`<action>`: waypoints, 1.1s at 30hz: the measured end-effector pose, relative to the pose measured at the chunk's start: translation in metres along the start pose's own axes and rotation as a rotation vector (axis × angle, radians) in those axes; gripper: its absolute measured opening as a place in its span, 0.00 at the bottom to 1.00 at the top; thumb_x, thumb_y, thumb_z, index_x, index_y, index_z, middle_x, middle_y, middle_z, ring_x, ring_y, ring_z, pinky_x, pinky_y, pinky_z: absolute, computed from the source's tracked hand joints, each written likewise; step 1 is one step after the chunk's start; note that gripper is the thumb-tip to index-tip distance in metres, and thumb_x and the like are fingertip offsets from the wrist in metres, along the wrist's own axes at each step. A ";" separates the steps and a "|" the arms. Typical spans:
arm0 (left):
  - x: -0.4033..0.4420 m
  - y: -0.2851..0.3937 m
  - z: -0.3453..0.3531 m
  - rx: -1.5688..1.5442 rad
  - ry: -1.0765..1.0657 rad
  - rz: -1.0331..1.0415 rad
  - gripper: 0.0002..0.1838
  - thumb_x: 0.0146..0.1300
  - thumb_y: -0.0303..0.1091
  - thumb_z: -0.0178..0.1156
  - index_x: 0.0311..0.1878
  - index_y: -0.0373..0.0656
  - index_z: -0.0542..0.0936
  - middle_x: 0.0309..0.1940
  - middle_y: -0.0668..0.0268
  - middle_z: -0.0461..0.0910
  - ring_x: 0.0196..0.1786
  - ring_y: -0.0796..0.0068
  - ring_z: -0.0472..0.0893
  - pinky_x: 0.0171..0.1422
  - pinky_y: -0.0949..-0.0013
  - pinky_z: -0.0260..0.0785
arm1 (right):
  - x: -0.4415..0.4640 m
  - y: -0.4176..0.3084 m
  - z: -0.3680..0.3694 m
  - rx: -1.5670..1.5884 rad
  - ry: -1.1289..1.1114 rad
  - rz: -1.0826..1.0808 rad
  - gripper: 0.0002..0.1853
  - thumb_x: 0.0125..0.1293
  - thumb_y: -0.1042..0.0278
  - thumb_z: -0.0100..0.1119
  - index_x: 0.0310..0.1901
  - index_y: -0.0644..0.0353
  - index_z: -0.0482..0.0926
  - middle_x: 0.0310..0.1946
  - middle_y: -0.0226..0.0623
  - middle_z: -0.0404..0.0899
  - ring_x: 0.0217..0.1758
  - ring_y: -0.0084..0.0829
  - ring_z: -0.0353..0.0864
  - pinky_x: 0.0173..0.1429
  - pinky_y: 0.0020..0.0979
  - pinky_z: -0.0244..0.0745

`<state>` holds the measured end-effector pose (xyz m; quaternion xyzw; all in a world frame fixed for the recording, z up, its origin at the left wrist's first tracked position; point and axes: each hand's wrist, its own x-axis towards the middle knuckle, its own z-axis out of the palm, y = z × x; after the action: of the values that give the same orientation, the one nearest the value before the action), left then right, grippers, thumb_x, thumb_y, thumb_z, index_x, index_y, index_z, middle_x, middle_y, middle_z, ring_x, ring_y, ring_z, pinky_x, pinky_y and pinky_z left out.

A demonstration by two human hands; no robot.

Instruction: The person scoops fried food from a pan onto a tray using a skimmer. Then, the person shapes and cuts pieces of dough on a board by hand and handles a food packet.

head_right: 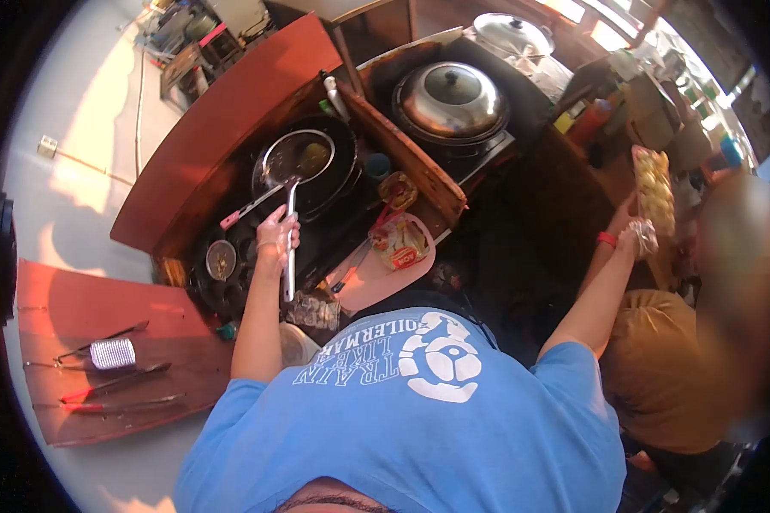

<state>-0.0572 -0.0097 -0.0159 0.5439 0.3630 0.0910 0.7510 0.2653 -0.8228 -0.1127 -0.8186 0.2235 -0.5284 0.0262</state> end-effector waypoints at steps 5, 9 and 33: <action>0.015 -0.021 -0.002 -0.007 -0.042 0.047 0.39 0.64 0.27 0.64 0.76 0.40 0.56 0.26 0.63 0.77 0.19 0.78 0.72 0.19 0.72 0.67 | -0.014 -0.091 -0.102 0.502 -0.036 0.407 0.17 0.67 0.63 0.52 0.43 0.70 0.83 0.47 0.55 0.83 0.43 0.43 0.86 0.51 0.39 0.80; 0.014 -0.028 -0.006 0.058 -0.027 0.061 0.42 0.63 0.31 0.66 0.76 0.39 0.54 0.31 0.58 0.80 0.22 0.75 0.76 0.23 0.69 0.73 | -0.066 -0.252 -0.238 0.555 -0.160 -0.308 0.11 0.67 0.70 0.52 0.42 0.63 0.84 0.43 0.46 0.86 0.41 0.41 0.87 0.48 0.38 0.80; -0.083 -0.211 0.006 1.158 -0.270 0.499 0.17 0.63 0.36 0.59 0.54 0.43 0.79 0.45 0.54 0.84 0.47 0.50 0.82 0.56 0.52 0.74 | -0.379 -0.411 -0.231 0.163 -1.872 -0.773 0.59 0.45 0.26 0.67 0.73 0.57 0.58 0.55 0.54 0.79 0.60 0.48 0.79 0.61 0.42 0.76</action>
<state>-0.1677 -0.1404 -0.1643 0.9360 0.1180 -0.0171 0.3311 0.0724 -0.2593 -0.2193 -0.9156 -0.2035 0.3388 0.0739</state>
